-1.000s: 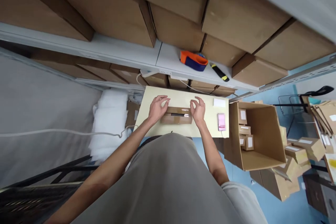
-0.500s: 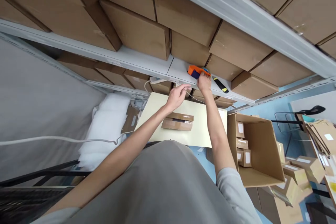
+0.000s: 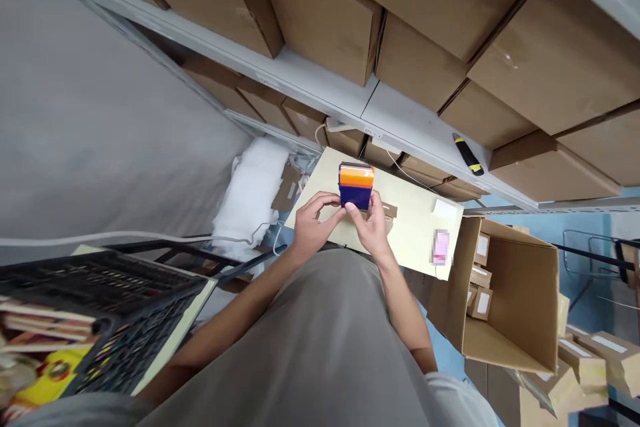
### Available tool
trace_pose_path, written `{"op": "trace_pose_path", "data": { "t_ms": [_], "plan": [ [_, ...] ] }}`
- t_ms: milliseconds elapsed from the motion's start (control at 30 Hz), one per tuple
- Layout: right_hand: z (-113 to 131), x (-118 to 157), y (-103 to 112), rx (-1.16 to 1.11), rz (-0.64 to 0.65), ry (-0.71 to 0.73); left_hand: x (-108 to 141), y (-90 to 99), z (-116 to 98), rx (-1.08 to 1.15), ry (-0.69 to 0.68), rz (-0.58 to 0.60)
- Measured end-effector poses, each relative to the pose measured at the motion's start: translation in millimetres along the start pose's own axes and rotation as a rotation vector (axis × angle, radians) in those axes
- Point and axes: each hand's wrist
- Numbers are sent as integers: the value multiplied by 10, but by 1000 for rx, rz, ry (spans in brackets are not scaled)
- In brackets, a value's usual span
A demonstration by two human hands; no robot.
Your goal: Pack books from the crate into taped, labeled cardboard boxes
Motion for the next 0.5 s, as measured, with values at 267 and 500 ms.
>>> {"op": "trace_pose_path", "data": {
  "t_ms": [267, 500],
  "plan": [
    [-79, 104, -100, 47, 63, 52, -24, 263, -63, -45, -46, 127],
    [-145, 139, 47, 292, 105, 200, -342, 461, -289, 79, -57, 47]
  ]
}}
Point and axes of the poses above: each hand's wrist, its own x-axis away from the middle knuckle, its own y-axis out of the back of the hand, z = x × y, and after that the axes turned 9 degrees about -z, right-handed
